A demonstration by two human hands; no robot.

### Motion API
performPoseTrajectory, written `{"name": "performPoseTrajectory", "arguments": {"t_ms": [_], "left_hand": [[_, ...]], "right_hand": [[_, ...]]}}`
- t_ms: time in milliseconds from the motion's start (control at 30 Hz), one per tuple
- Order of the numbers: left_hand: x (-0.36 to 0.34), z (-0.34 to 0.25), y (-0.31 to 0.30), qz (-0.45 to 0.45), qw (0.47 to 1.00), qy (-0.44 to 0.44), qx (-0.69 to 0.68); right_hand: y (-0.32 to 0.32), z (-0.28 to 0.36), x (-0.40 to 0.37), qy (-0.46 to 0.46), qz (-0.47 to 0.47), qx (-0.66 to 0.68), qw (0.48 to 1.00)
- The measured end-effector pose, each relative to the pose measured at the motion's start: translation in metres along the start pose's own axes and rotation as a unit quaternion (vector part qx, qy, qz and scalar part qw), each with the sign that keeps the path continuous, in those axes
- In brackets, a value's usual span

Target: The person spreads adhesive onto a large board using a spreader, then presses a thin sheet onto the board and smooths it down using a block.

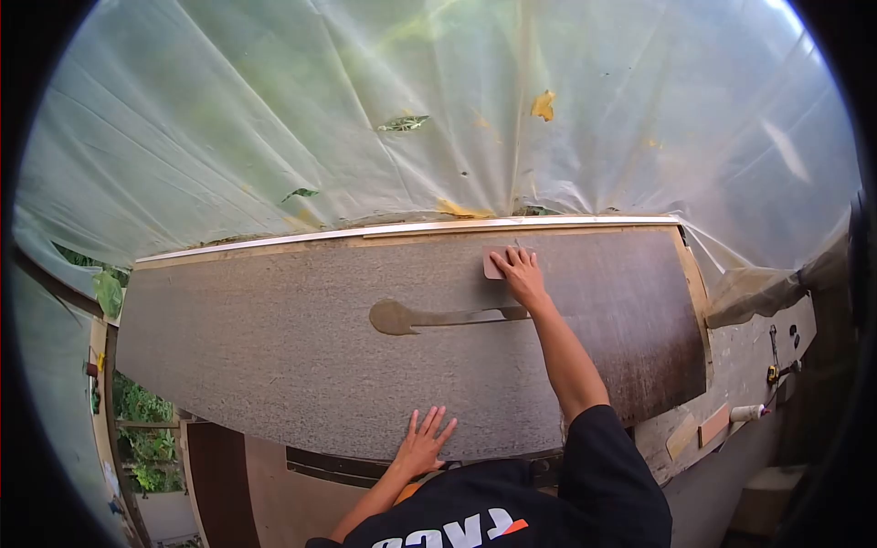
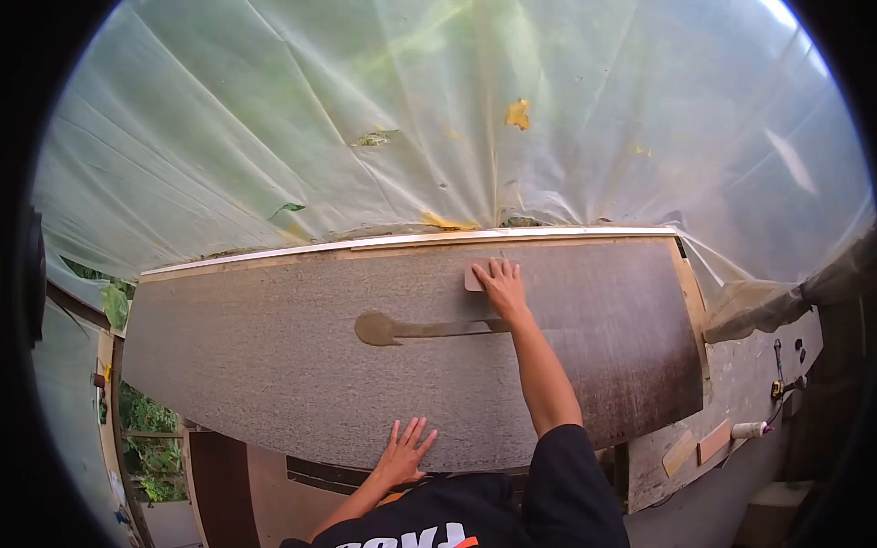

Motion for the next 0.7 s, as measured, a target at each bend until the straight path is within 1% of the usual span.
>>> {"name": "performPoseTrajectory", "arguments": {"t_ms": [33,100,133,200,367,533,600,633,700], "left_hand": [[0.0,-0.001,-0.001,0.01,1.0,-0.005,-0.004],[0.0,0.001,0.0,0.014,1.0,-0.005,-0.007],[0.001,0.001,0.001,0.013,1.0,-0.002,-0.01],[0.0,0.001,0.003,0.018,1.0,-0.005,-0.015],[0.0,0.001,0.007,0.013,0.999,-0.008,-0.033],[0.0,0.0,0.003,0.022,0.999,-0.01,-0.026],[0.001,0.0,0.002,0.02,0.999,-0.01,-0.024],[0.001,0.0,0.001,0.023,0.999,-0.011,-0.021],[0.0,0.0,0.0,0.025,0.999,-0.01,-0.017]], "right_hand": [[0.009,-0.004,0.006,0.0,0.001,0.005,1.0],[0.023,-0.01,0.014,-0.008,0.028,-0.028,0.999],[0.027,-0.013,0.018,-0.008,0.031,-0.025,0.999],[0.036,-0.018,0.021,-0.005,0.065,-0.015,0.998],[0.05,-0.023,0.029,-0.012,0.057,-0.008,0.998],[0.052,-0.025,0.029,-0.021,0.072,0.014,0.997],[0.047,-0.021,0.028,-0.037,0.039,-0.029,0.998],[0.041,-0.021,0.029,-0.036,0.037,-0.03,0.998],[0.024,-0.02,0.029,-0.035,0.076,0.033,0.996]]}}
Point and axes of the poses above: each hand's wrist, its own x-axis towards the middle knuckle, its own y-axis out of the palm, z = x × y, the point moved 1 cm from there along x, towards the middle knuckle, and after that the axes turned 13 degrees about -y, right-handed, at the moved point
